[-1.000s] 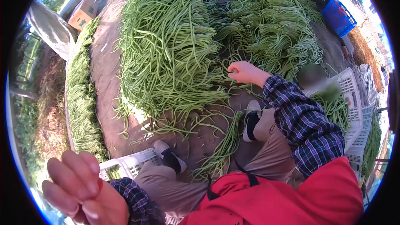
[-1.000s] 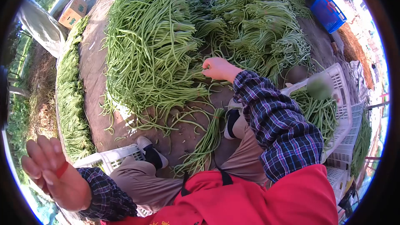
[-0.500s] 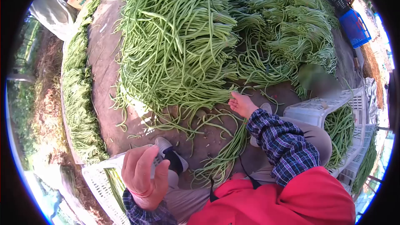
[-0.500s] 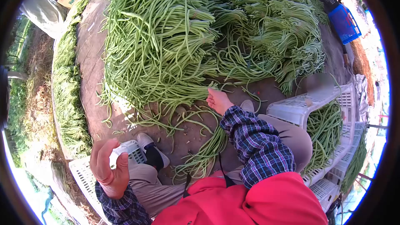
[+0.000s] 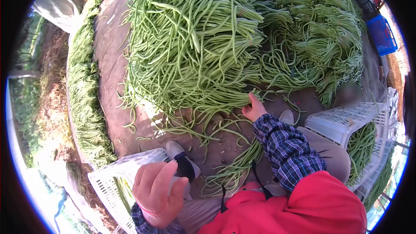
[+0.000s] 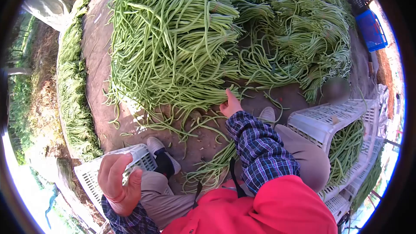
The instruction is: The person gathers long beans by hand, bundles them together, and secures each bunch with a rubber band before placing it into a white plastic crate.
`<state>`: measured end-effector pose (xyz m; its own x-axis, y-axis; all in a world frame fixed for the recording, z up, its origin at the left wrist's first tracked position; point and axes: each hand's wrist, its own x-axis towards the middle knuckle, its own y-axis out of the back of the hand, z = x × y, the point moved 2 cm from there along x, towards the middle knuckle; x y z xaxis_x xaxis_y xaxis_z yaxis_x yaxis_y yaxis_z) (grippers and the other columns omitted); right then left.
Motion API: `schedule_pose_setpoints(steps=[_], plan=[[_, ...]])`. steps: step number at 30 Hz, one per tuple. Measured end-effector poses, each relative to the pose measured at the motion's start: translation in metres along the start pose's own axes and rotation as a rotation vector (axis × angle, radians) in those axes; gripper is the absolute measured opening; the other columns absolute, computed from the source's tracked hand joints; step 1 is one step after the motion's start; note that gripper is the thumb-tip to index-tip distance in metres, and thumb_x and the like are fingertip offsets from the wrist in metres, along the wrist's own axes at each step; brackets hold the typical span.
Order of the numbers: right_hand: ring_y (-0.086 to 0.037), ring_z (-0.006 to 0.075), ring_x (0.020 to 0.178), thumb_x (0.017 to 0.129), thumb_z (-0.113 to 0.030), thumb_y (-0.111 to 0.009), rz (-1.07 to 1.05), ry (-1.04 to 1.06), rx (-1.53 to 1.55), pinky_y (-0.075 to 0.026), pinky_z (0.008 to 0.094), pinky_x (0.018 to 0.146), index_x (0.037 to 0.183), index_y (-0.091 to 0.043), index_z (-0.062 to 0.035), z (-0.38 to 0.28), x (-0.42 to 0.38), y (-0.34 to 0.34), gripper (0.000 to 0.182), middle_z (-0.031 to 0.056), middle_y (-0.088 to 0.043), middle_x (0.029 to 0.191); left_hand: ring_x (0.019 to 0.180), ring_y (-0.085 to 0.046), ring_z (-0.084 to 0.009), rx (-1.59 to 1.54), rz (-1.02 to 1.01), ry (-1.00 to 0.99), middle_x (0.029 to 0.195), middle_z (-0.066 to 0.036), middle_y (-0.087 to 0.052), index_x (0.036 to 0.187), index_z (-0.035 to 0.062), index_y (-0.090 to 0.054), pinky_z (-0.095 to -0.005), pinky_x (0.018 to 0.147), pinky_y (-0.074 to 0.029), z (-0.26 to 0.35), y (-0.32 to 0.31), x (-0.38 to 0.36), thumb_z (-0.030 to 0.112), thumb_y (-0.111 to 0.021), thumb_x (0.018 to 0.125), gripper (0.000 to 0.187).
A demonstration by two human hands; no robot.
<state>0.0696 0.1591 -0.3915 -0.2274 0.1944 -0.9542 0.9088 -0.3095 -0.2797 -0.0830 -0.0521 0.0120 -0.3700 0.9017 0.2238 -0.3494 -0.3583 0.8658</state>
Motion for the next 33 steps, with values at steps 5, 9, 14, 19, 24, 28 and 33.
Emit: schedule_pose_setpoints(steps=[5,9,14,19,24,28,33], plan=[[-0.044,0.0144,0.076,0.072,-0.034,-0.077,0.080,0.001,0.096,-0.036,0.0335,0.071,0.086,-0.055,-0.0183,-0.002,0.001,-0.006,0.031,-0.0014,-0.047,0.075,0.068,-0.055,-0.0289,-0.022,-0.042,0.007,0.080,-0.013,-0.058,0.100,0.0005,-0.057,-0.0359,0.060,-0.044,0.001,-0.004,0.001,0.018,-0.069,0.076,0.032],[-0.048,0.0148,0.082,0.073,-0.029,-0.077,-0.070,0.105,0.009,-0.036,0.0317,0.073,0.094,-0.055,-0.0174,-0.013,-0.009,-0.012,0.032,-0.0009,-0.053,0.087,0.067,-0.055,-0.0286,-0.026,-0.054,0.008,0.080,-0.013,-0.058,0.101,0.0004,-0.057,-0.0357,0.060,-0.044,0.000,-0.005,0.002,0.019,-0.069,0.077,0.032],[-0.053,0.0154,0.098,0.073,-0.020,-0.077,-0.332,0.453,-0.112,-0.041,0.0336,0.082,0.111,-0.055,-0.0145,-0.019,-0.019,-0.029,0.044,-0.0007,-0.059,0.104,0.068,-0.055,-0.0292,-0.028,-0.061,0.011,0.081,-0.013,-0.058,0.099,0.0002,-0.058,-0.0360,0.060,-0.044,0.000,-0.008,0.007,0.019,-0.071,0.074,0.034],[-0.055,0.0155,0.102,0.075,-0.009,-0.073,-0.552,0.494,-0.110,-0.043,0.0331,0.089,0.115,-0.053,-0.0101,-0.025,-0.041,-0.048,0.045,0.0033,-0.061,0.107,0.067,-0.056,-0.0294,-0.028,-0.055,0.012,0.079,-0.013,-0.059,0.099,0.0001,-0.059,-0.0364,0.058,-0.045,0.005,-0.010,0.013,0.016,-0.071,0.070,0.035],[-0.058,0.0133,0.095,0.074,0.000,-0.069,-0.616,0.735,-0.418,-0.046,0.0300,0.087,0.106,-0.060,-0.0073,-0.026,-0.080,-0.079,0.034,0.0045,-0.064,0.103,0.068,-0.056,-0.0296,-0.040,-0.061,0.023,0.080,-0.011,-0.060,0.100,0.0001,-0.059,-0.0378,0.059,-0.046,0.011,-0.010,0.014,0.012,-0.071,0.069,0.035],[-0.058,0.0115,0.088,0.075,-0.002,-0.067,-0.720,0.712,-0.480,-0.044,0.0278,0.083,0.100,-0.062,-0.0057,-0.007,-0.113,-0.093,0.026,0.0016,-0.065,0.092,0.070,-0.056,-0.0306,-0.026,-0.014,0.024,0.082,-0.012,-0.060,0.099,0.0008,-0.059,-0.0376,0.061,-0.046,0.011,-0.010,0.012,0.011,-0.071,0.069,0.034],[-0.059,0.0104,0.080,0.070,-0.003,-0.072,-0.770,0.746,-0.571,-0.048,0.0271,0.076,0.092,-0.063,-0.0031,0.027,-0.173,-0.089,0.024,0.0018,-0.064,0.087,0.070,-0.057,-0.0310,-0.013,0.091,-0.002,0.082,-0.013,-0.060,0.098,0.0011,-0.059,-0.0367,0.062,-0.046,0.008,-0.006,0.008,0.010,-0.069,0.071,0.030]])
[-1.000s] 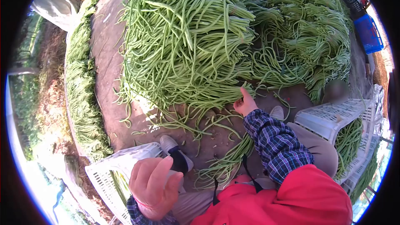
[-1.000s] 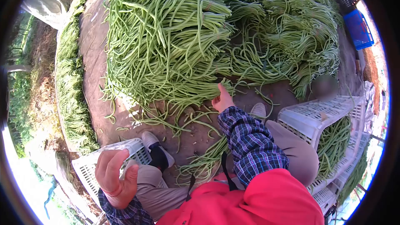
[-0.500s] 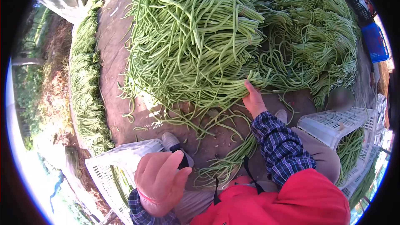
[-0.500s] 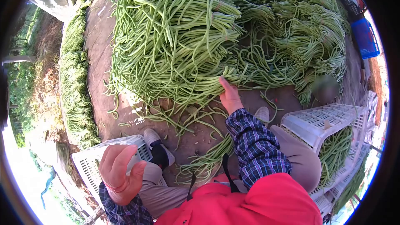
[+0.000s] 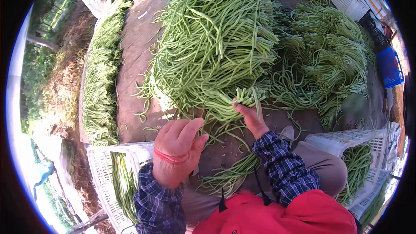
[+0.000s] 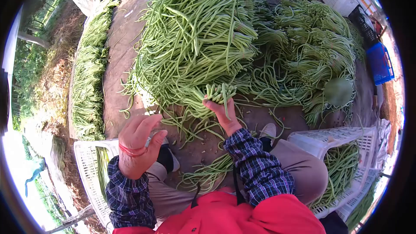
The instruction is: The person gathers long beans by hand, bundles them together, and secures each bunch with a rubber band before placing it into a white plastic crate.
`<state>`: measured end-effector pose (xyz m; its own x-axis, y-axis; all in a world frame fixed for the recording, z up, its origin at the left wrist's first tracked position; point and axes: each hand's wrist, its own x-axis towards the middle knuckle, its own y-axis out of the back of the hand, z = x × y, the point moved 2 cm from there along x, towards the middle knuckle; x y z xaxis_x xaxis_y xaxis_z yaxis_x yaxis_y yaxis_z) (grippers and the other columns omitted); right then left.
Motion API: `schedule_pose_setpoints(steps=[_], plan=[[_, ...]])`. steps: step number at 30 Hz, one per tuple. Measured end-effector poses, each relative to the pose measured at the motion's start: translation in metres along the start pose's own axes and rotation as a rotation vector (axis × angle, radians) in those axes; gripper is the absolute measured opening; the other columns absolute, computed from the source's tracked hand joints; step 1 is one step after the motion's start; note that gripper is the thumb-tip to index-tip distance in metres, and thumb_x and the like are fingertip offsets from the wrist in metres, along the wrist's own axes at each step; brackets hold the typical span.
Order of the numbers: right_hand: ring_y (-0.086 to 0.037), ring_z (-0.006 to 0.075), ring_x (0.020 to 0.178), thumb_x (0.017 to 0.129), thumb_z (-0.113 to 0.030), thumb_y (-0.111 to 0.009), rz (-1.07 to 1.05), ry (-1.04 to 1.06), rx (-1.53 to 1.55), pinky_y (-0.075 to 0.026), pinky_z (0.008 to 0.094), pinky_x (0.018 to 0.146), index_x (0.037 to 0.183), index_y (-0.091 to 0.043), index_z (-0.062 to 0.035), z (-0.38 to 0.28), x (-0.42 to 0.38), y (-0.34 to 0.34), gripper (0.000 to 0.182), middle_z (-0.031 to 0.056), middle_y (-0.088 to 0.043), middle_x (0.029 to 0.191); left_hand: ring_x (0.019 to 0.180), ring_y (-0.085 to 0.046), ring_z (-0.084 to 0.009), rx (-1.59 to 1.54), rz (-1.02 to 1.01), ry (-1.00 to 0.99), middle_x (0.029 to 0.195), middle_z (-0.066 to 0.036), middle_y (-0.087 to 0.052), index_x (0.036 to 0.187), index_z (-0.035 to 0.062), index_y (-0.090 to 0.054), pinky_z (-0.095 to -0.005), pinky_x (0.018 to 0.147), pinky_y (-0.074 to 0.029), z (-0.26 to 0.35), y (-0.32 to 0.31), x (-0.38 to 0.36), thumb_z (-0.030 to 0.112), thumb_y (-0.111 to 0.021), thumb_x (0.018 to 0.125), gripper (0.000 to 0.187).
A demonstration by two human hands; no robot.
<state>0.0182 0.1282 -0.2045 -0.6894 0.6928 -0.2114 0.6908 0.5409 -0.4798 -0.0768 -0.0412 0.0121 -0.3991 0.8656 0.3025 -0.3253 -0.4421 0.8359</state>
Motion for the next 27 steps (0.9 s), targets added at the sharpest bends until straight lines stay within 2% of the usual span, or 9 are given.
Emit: schedule_pose_setpoints(steps=[7,9,11,13,15,17,21,24,27], plan=[[-0.058,0.0125,0.084,0.069,0.000,-0.072,-0.150,0.129,-0.017,-0.049,0.0286,0.075,0.106,-0.053,-0.0040,-0.077,-0.063,-0.043,0.042,0.0044,-0.061,0.092,0.072,-0.058,-0.0290,-0.013,0.064,-0.014,0.079,-0.013,-0.060,0.099,0.0018,-0.059,-0.0359,0.062,-0.047,0.003,0.006,-0.004,0.010,-0.069,0.073,0.029],[-0.053,0.0174,0.088,0.070,-0.013,-0.077,-0.190,0.201,-0.097,-0.043,0.0325,0.080,0.099,-0.048,-0.0081,-0.118,-0.081,-0.056,0.041,0.0046,-0.056,0.088,0.072,-0.059,-0.0282,-0.025,0.120,-0.039,0.078,-0.012,-0.060,0.100,0.0021,-0.059,-0.0352,0.062,-0.047,0.006,0.008,-0.004,0.010,-0.069,0.073,0.029],[-0.051,0.0173,0.082,0.066,-0.027,-0.081,-0.397,0.486,-0.155,-0.042,0.0328,0.075,0.097,-0.047,-0.0096,-0.150,-0.083,-0.055,0.049,0.0044,-0.054,0.086,0.074,-0.060,-0.0271,-0.102,0.150,-0.006,0.079,-0.012,-0.060,0.101,0.0028,-0.059,-0.0340,0.064,-0.047,0.010,0.009,-0.004,0.010,-0.069,0.075,0.029],[-0.051,0.0175,0.082,0.067,-0.028,-0.081,-0.539,0.515,0.051,-0.042,0.0336,0.077,0.097,-0.046,-0.0105,-0.189,-0.093,-0.066,0.049,0.0040,-0.054,0.085,0.076,-0.060,-0.0251,-0.140,0.170,-0.010,0.081,-0.012,-0.060,0.104,0.0019,-0.057,-0.0329,0.067,-0.048,0.019,0.013,-0.004,0.012,-0.068,0.078,0.030],[-0.052,0.0188,0.083,0.068,-0.028,-0.080,-0.542,0.510,0.064,-0.044,0.0346,0.078,0.101,-0.046,-0.0087,-0.220,-0.104,-0.074,0.051,0.0043,-0.054,0.086,0.077,-0.060,-0.0244,-0.316,0.251,-0.078,0.083,-0.012,-0.060,0.108,-0.0001,-0.055,-0.0322,0.069,-0.047,0.031,0.016,-0.002,0.015,-0.065,0.081,0.032],[-0.056,0.0182,0.082,0.070,-0.028,-0.078,-0.349,0.381,-0.008,-0.046,0.0329,0.075,0.106,-0.049,-0.0047,-0.239,-0.108,-0.081,0.051,0.0060,-0.059,0.089,0.077,-0.059,-0.0241,-0.378,0.293,-0.119,0.084,-0.012,-0.059,0.106,-0.0018,-0.054,-0.0320,0.070,-0.047,0.040,0.015,-0.002,0.018,-0.062,0.084,0.031],[-0.058,0.0103,0.087,0.076,-0.011,-0.071,-0.256,0.236,-0.141,-0.046,0.0286,0.079,0.103,-0.058,-0.0053,-0.252,-0.107,-0.078,0.030,0.0032,-0.062,0.092,0.076,-0.058,-0.0249,-0.407,0.570,-0.237,0.084,-0.014,-0.058,0.100,-0.0018,-0.053,-0.0325,0.070,-0.047,0.057,0.015,-0.004,0.020,-0.062,0.084,0.028],[-0.058,0.0105,0.086,0.079,-0.007,-0.068,-0.211,0.251,-0.150,-0.046,0.0277,0.078,0.107,-0.057,-0.0056,-0.254,-0.110,-0.080,0.030,0.0027,-0.062,0.095,0.083,-0.059,-0.0291,-0.492,0.341,-0.203,0.091,-0.016,-0.059,0.103,-0.0021,-0.054,-0.0346,0.073,-0.048,0.068,0.001,0.001,0.025,-0.069,0.078,0.039],[-0.058,0.0104,0.087,0.081,-0.005,-0.067,-0.200,0.275,-0.083,-0.046,0.0267,0.079,0.112,-0.054,-0.0057,-0.249,-0.111,-0.086,0.034,0.0027,-0.061,0.098,0.105,-0.054,-0.0351,-0.523,0.209,-0.235,0.115,-0.021,-0.052,0.126,-0.0019,-0.042,-0.0371,0.090,-0.044,0.081,-0.022,0.005,0.038,-0.077,0.068,0.078]])
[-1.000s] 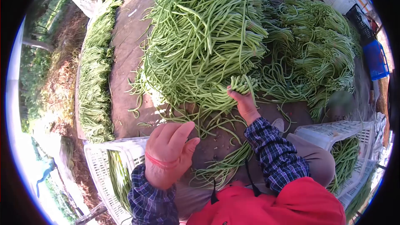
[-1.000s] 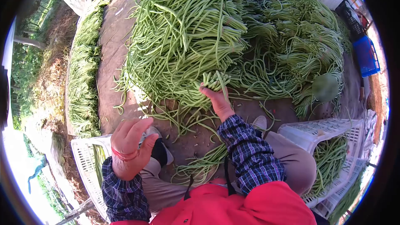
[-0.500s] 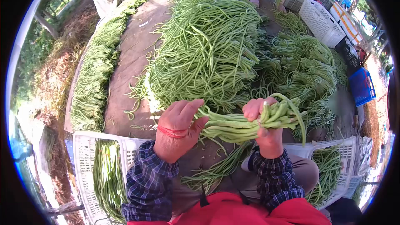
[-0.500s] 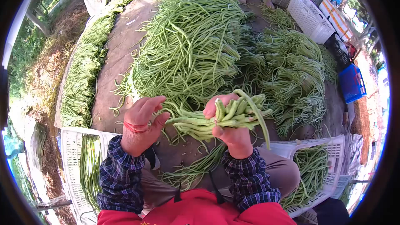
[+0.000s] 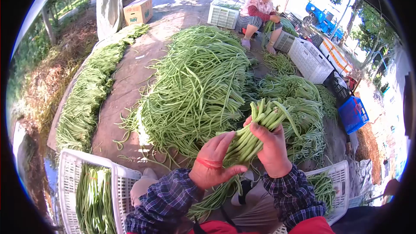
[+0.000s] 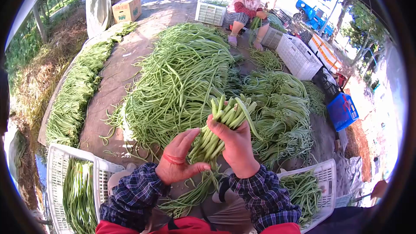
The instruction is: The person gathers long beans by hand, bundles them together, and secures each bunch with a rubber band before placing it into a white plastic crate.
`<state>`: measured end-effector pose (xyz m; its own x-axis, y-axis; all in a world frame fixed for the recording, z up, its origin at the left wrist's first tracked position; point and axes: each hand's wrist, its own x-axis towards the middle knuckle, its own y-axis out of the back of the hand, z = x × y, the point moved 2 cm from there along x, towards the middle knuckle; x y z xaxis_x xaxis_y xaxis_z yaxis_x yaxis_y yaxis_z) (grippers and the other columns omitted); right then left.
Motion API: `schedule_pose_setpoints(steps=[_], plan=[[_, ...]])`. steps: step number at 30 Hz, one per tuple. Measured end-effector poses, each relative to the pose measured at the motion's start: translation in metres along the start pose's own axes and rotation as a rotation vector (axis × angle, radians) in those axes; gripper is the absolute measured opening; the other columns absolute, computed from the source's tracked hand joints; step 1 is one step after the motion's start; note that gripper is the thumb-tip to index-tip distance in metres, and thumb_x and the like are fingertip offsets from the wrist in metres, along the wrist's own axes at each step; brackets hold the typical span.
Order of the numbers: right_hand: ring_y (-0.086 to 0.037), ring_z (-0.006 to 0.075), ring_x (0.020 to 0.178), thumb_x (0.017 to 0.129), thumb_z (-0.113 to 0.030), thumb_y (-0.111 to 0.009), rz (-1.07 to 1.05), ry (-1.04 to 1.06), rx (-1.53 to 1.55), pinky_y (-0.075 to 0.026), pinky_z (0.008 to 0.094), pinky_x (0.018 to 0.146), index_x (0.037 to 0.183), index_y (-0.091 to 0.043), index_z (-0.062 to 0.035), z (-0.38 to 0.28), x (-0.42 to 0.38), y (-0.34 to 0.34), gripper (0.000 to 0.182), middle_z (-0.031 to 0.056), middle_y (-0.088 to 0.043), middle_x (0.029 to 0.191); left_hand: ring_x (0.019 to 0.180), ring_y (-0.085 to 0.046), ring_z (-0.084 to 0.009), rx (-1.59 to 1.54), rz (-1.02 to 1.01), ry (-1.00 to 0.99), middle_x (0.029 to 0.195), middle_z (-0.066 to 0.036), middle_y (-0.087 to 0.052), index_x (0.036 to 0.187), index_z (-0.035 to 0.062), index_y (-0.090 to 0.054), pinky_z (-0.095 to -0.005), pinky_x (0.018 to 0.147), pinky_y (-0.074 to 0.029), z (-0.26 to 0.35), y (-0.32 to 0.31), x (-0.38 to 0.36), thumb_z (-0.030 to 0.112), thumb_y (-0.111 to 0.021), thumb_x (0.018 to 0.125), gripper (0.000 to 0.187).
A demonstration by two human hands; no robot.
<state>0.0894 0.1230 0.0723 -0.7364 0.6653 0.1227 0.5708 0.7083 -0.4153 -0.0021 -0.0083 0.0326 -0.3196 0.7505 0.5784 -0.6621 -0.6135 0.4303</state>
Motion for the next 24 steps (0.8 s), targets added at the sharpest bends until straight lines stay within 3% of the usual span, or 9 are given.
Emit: schedule_pose_setpoints(steps=[6,8,10,11,14,16,18,21,24], plan=[[-0.055,0.0082,0.089,0.080,-0.006,-0.069,-0.134,0.080,-0.216,-0.045,0.0240,0.079,0.117,-0.049,-0.0009,0.005,-0.011,-0.037,0.043,0.0012,-0.060,0.097,0.121,-0.040,-0.0362,-0.222,0.027,0.055,0.135,-0.021,-0.033,0.139,0.0002,-0.015,-0.0412,0.097,-0.039,-0.027,-0.024,0.000,0.034,-0.083,0.060,0.110],[-0.054,0.0097,0.093,0.078,-0.007,-0.071,-0.265,0.150,-0.329,-0.044,0.0251,0.081,0.120,-0.045,-0.0009,0.011,-0.016,-0.043,0.050,0.0023,-0.058,0.101,0.112,-0.051,-0.0209,-1.318,0.240,0.431,0.121,-0.007,-0.052,0.125,0.0064,-0.046,-0.0326,0.096,-0.040,-0.027,-0.037,0.002,0.030,-0.061,0.085,0.048],[-0.052,0.0118,0.098,0.077,-0.009,-0.073,-0.317,0.168,-0.419,-0.043,0.0254,0.085,0.125,-0.041,0.0019,0.015,-0.016,-0.039,0.058,0.0041,-0.054,0.108,0.116,-0.047,-0.0203,-0.732,0.102,0.204,0.127,-0.009,-0.045,0.132,0.0055,-0.034,-0.0337,0.096,-0.041,-0.035,-0.029,0.004,0.012,-0.076,0.072,0.074],[-0.053,0.0149,0.100,0.077,-0.014,-0.072,-0.353,0.147,-0.406,-0.043,0.0282,0.086,0.124,-0.042,0.0021,0.009,-0.016,-0.044,0.058,0.0083,-0.053,0.112,0.110,-0.050,-0.0169,-1.408,0.149,0.472,0.123,-0.006,-0.048,0.132,0.0069,-0.035,-0.0310,0.092,-0.043,-0.033,-0.034,0.004,0.007,-0.073,0.075,0.068],[-0.051,0.0228,0.108,0.081,-0.026,-0.068,-0.436,0.176,-0.478,-0.040,0.0340,0.091,0.126,-0.041,0.0035,-0.005,-0.007,-0.040,0.060,0.0169,-0.048,0.120,0.107,-0.052,-0.0142,-0.862,0.125,0.291,0.120,-0.005,-0.051,0.130,0.0080,-0.036,-0.0286,0.089,-0.046,-0.024,-0.015,-0.002,0.003,-0.072,0.075,0.067],[-0.052,0.0259,0.109,0.086,-0.036,-0.061,-0.500,0.234,-0.402,-0.039,0.0347,0.093,0.126,-0.041,0.0048,-0.011,-0.001,-0.035,0.061,0.0176,-0.050,0.119,0.100,-0.056,-0.0140,-0.857,0.062,0.333,0.111,-0.005,-0.056,0.125,0.0077,-0.043,-0.0298,0.084,-0.049,-0.032,-0.011,-0.005,-0.001,-0.072,0.072,0.060],[-0.053,0.0246,0.108,0.092,-0.045,-0.046,-0.500,0.215,-0.463,-0.041,0.0351,0.091,0.127,-0.042,0.0048,-0.017,0.001,-0.028,0.061,0.0165,-0.054,0.115,0.096,-0.058,-0.0152,-1.094,0.036,0.378,0.103,-0.005,-0.059,0.121,0.0070,-0.047,-0.0304,0.081,-0.050,-0.025,-0.004,-0.003,-0.005,-0.071,0.072,0.056],[-0.057,0.0195,0.096,0.095,-0.050,-0.031,-0.304,-0.085,0.020,-0.045,0.0324,0.079,0.125,-0.046,0.0013,-0.015,0.004,-0.017,0.061,0.0129,-0.058,0.110,0.094,-0.060,-0.0162,-1.158,0.010,0.394,0.102,-0.005,-0.060,0.121,0.0067,-0.048,-0.0304,0.079,-0.051,-0.023,-0.005,-0.001,-0.007,-0.070,0.071,0.057],[-0.053,0.0109,0.078,0.095,-0.049,-0.035,-0.278,-0.353,0.290,-0.046,0.0239,0.064,0.125,-0.047,-0.0025,-0.012,0.006,-0.007,0.057,0.0075,-0.059,0.098,0.097,-0.059,-0.0159,-1.089,-0.085,0.393,0.106,-0.006,-0.060,0.122,0.0062,-0.047,-0.0299,0.081,-0.050,-0.023,-0.009,-0.001,-0.006,-0.071,0.071,0.058]])
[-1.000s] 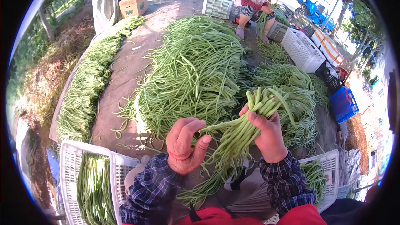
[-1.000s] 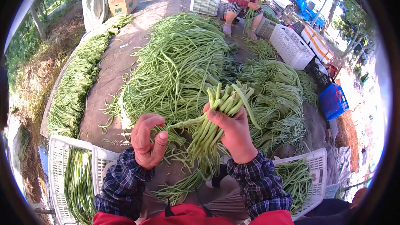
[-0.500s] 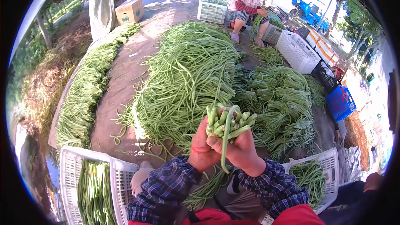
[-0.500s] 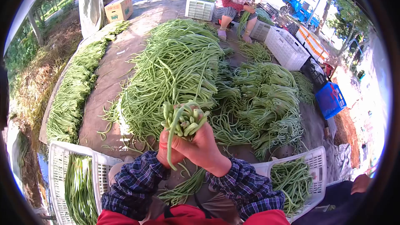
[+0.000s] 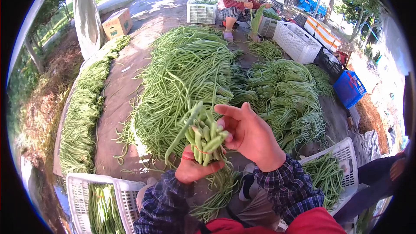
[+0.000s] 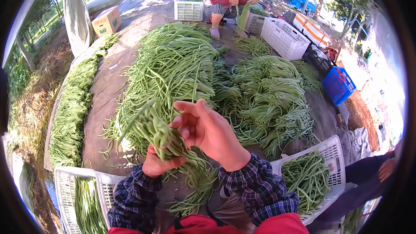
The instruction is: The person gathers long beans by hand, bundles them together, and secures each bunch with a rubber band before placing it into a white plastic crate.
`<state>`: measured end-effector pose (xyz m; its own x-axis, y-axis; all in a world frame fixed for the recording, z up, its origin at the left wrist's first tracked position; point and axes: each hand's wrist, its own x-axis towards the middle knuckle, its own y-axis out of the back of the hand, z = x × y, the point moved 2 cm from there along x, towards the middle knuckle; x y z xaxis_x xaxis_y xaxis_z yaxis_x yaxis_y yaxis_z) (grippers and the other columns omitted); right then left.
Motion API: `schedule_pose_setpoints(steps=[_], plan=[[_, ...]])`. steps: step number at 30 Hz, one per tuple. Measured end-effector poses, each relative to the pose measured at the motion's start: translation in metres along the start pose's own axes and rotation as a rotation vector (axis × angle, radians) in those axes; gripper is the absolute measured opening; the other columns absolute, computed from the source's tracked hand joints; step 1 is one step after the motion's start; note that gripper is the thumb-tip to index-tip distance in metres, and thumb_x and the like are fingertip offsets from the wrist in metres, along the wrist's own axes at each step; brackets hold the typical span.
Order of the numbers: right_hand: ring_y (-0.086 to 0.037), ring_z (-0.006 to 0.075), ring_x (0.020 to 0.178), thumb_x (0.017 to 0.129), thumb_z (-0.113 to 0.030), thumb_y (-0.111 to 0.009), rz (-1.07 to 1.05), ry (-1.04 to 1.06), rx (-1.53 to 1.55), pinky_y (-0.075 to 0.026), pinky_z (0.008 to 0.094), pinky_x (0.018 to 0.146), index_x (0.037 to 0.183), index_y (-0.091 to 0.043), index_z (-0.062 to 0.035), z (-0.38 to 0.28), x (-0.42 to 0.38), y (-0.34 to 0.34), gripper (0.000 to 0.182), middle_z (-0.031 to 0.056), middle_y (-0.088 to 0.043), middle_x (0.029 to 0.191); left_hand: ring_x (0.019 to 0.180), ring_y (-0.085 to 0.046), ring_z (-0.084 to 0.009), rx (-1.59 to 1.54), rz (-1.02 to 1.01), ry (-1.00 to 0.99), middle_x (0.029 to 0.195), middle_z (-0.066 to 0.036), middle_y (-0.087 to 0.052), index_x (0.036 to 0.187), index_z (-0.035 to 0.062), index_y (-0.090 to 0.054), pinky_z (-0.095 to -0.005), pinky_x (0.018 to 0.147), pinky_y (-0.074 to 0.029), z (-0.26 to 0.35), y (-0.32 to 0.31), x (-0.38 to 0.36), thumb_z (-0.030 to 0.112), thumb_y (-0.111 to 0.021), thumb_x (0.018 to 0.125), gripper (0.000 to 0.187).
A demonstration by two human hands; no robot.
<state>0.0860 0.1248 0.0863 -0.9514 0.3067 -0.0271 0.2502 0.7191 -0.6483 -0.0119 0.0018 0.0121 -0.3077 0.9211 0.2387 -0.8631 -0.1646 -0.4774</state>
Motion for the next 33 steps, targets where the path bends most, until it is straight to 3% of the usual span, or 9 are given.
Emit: schedule_pose_setpoints(steps=[1,10,12,14,17,21,24,26,33], plan=[[-0.047,0.0076,0.066,0.095,-0.049,-0.036,0.083,-0.051,0.045,-0.041,0.0198,0.053,0.127,-0.045,-0.0023,0.004,0.001,0.000,0.057,0.0040,-0.057,0.089,0.099,-0.058,-0.0149,0.094,-0.018,-0.001,0.108,-0.006,-0.059,0.122,0.0058,-0.047,-0.0296,0.083,-0.049,-0.002,-0.002,0.000,-0.005,-0.071,0.070,0.058],[-0.036,-0.0008,0.050,0.096,-0.046,-0.037,-0.025,0.055,-0.489,-0.029,0.0154,0.045,0.125,-0.049,-0.0086,-0.002,-0.015,0.025,0.048,-0.0062,-0.050,0.070,0.112,-0.051,-0.0135,0.275,-0.295,0.207,0.122,-0.005,-0.055,0.128,0.0046,-0.046,-0.0296,0.094,-0.042,0.011,-0.009,0.000,-0.003,-0.071,0.072,0.062],[-0.038,-0.0001,0.049,0.096,-0.047,-0.034,-0.166,0.041,-0.530,-0.030,0.0158,0.044,0.109,-0.056,-0.0076,0.002,-0.018,0.040,0.047,-0.0059,-0.050,0.066,0.112,-0.052,-0.0137,-0.123,-0.243,0.415,0.121,-0.004,-0.056,0.128,0.0065,-0.047,-0.0302,0.094,-0.043,0.001,-0.007,-0.003,-0.005,-0.073,0.067,0.068],[-0.049,0.0035,0.052,0.095,-0.052,-0.032,-0.038,0.053,-0.541,-0.035,0.0163,0.045,0.090,-0.058,-0.0060,0.001,-0.016,0.045,0.053,-0.0008,-0.058,0.067,0.100,-0.059,-0.0207,0.097,-0.277,0.317,0.114,-0.009,-0.057,0.126,0.0077,-0.046,-0.0338,0.082,-0.050,-0.001,-0.002,-0.004,-0.011,-0.072,0.064,0.070],[-0.056,0.0063,0.057,0.095,-0.045,-0.039,0.099,0.104,-0.409,-0.041,0.0180,0.048,0.091,-0.058,-0.0061,-0.013,-0.014,0.052,0.044,0.0007,-0.061,0.071,0.086,-0.060,-0.0226,0.003,-0.209,0.387,0.112,-0.015,-0.057,0.136,0.0049,-0.031,-0.0336,0.071,-0.050,-0.005,-0.005,-0.006,-0.007,-0.075,0.057,0.091],[-0.060,0.0111,0.068,0.090,-0.015,-0.057,0.173,0.547,-0.144,-0.050,0.0237,0.059,0.099,-0.057,-0.0061,-0.032,-0.004,0.089,0.012,0.0052,-0.062,0.081,0.077,-0.060,-0.0284,-0.182,-0.180,0.301,0.111,-0.022,-0.057,0.139,0.0033,-0.018,-0.0351,0.064,-0.049,-0.007,0.002,0.004,0.006,-0.080,0.055,0.105],[-0.060,0.0136,0.075,0.091,-0.009,-0.054,0.207,0.580,-0.003,-0.052,0.0264,0.064,0.108,-0.053,-0.0074,-0.045,-0.010,0.094,0.018,0.0081,-0.062,0.091,0.085,-0.060,-0.0266,-0.336,-0.158,0.197,0.114,-0.024,-0.053,0.127,-0.0020,-0.040,-0.0361,0.070,-0.051,-0.009,0.010,0.009,0.017,-0.075,0.064,0.075],[-0.057,0.0113,0.070,0.091,-0.008,-0.052,0.399,0.547,-0.018,-0.048,0.0246,0.060,0.106,-0.054,-0.0080,-0.046,-0.015,0.082,0.015,0.0055,-0.060,0.089,0.085,-0.059,-0.0270,-0.391,-0.149,0.188,0.117,-0.025,-0.052,0.120,-0.0086,-0.044,-0.0380,0.070,-0.052,-0.011,0.016,0.008,0.027,-0.071,0.068,0.068],[-0.034,-0.0004,0.053,0.089,-0.020,-0.058,0.238,0.347,-0.247,-0.025,0.0151,0.044,0.102,-0.053,-0.0077,-0.033,-0.014,0.074,0.018,0.0002,-0.055,0.082,0.088,-0.057,-0.0312,-0.364,-0.145,0.226,0.109,-0.022,-0.055,0.124,-0.0051,-0.041,-0.0390,0.069,-0.051,-0.018,0.017,0.004,0.035,-0.071,0.071,0.073]])
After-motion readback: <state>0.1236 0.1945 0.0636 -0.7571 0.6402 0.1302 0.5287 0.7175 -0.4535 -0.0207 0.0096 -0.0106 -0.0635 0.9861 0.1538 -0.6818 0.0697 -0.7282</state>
